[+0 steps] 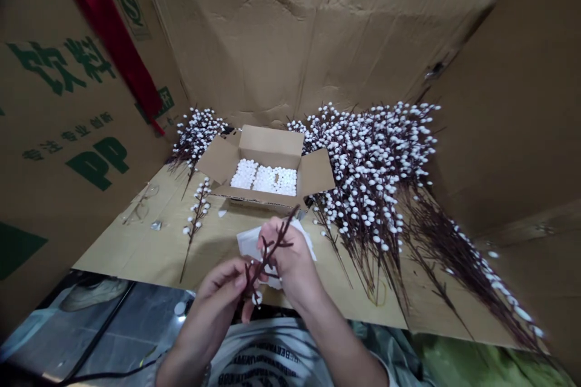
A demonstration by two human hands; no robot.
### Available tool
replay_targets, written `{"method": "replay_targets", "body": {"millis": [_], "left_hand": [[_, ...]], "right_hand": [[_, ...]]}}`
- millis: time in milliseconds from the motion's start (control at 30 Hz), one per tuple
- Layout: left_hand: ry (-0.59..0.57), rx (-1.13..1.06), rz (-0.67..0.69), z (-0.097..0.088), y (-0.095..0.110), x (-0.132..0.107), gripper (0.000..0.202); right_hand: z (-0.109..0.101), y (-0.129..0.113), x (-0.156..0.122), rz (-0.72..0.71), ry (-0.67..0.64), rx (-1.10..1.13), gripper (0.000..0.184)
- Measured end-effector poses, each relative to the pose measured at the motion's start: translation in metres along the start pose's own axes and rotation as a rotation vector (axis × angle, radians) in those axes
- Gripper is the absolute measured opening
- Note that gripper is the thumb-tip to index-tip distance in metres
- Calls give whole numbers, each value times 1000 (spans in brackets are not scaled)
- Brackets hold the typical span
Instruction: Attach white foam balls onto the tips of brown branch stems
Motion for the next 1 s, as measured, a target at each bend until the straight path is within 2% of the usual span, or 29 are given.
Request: {"method": "replay_targets", "body": {"millis": [100,200,267,567,867,1000], "left_hand": [[57,-39,-53,2,-1,0,29],[105,-59,-86,3,-2,2,29],[121,-77,-108,3,-3,3,25],[163,-73,-132,0,-3,4,12],[174,45,-113,1,-3,4,16],[161,111,-85,-2,-5,3,19]], "right_hand": [[6,10,-9,52,33,114,43],[5,15,-13,18,76,196,39],[6,18,-14,3,59,210,37],[11,25,-12,-33,-35,122,38],[4,22,-14,-48,-14,41,39],[5,20,-15,-6,-81,46,41]]}}
Point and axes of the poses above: each hand's wrist, its own x-axis towards the middle knuckle, its own z-axis out of the palm, y = z × x, the point moved 4 cm from there along x, towards the middle knuckle
